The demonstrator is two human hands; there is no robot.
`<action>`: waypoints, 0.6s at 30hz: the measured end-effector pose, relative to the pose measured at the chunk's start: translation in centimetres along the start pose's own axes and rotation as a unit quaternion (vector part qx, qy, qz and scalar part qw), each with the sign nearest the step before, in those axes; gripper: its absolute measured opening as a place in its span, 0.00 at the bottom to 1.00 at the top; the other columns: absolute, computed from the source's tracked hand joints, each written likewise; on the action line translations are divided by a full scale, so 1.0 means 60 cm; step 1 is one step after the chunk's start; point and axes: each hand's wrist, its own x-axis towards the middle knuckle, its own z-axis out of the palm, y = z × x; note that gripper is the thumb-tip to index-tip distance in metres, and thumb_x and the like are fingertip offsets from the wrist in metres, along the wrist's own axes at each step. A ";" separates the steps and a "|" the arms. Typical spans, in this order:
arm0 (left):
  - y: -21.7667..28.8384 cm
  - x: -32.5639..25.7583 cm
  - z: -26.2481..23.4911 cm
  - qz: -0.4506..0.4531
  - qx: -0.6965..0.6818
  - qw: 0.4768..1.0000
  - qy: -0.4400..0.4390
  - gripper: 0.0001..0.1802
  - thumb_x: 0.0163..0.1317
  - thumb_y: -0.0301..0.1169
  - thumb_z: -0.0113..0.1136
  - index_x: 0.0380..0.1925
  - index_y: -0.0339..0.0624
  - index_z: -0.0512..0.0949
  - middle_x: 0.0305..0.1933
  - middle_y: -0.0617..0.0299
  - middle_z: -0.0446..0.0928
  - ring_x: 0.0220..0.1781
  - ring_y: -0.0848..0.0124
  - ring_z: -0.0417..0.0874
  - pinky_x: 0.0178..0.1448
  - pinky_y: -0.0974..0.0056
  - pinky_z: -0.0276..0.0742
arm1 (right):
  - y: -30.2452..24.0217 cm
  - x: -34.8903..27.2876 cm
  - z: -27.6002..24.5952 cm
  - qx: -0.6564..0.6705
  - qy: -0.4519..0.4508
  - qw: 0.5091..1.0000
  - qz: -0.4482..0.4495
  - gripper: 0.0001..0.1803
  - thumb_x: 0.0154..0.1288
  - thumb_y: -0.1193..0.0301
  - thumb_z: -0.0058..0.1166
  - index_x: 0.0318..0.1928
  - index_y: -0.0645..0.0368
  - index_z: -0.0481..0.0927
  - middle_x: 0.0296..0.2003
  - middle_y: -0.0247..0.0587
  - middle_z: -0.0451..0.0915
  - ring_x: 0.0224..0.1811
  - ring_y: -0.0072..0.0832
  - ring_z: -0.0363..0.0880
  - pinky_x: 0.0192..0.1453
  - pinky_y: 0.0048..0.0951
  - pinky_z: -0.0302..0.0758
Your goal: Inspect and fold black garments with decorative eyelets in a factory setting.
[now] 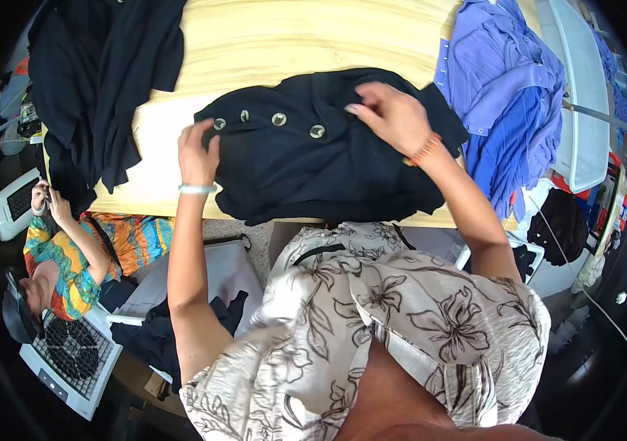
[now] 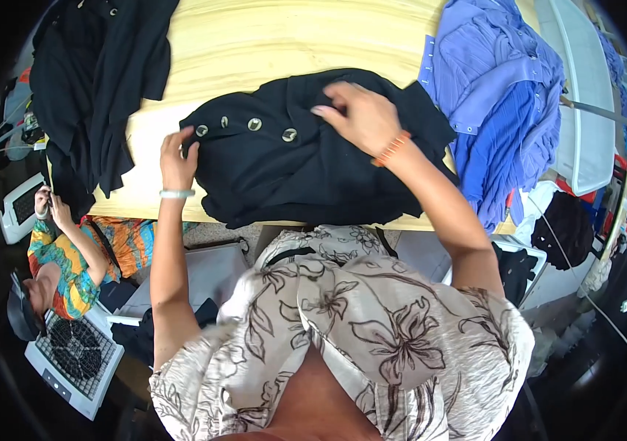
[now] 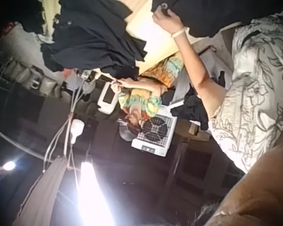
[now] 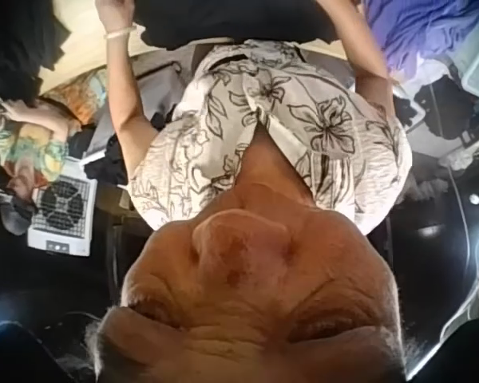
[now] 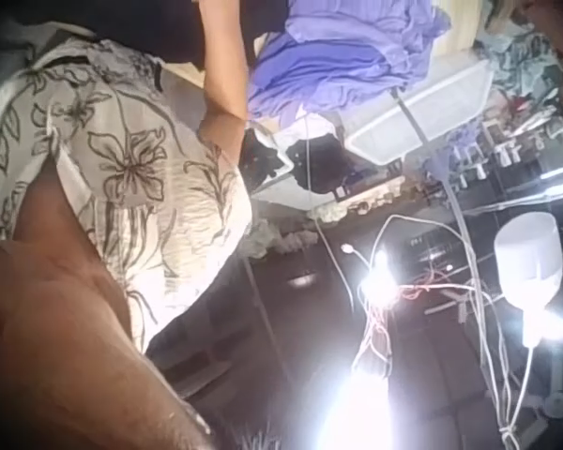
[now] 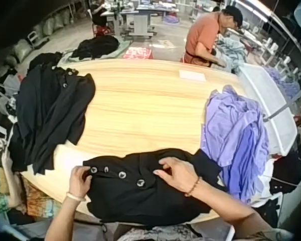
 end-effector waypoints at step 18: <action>-0.058 0.074 0.048 0.075 0.212 0.945 -0.238 0.30 0.48 0.29 0.69 0.55 0.56 0.76 0.62 0.56 0.70 0.62 0.56 0.72 0.58 0.54 0.76 | 0.128 0.113 -0.081 0.472 0.026 0.869 0.146 0.16 0.63 0.73 0.57 0.51 0.62 0.75 0.36 0.34 0.82 0.29 0.18 0.79 0.29 0.19 0.77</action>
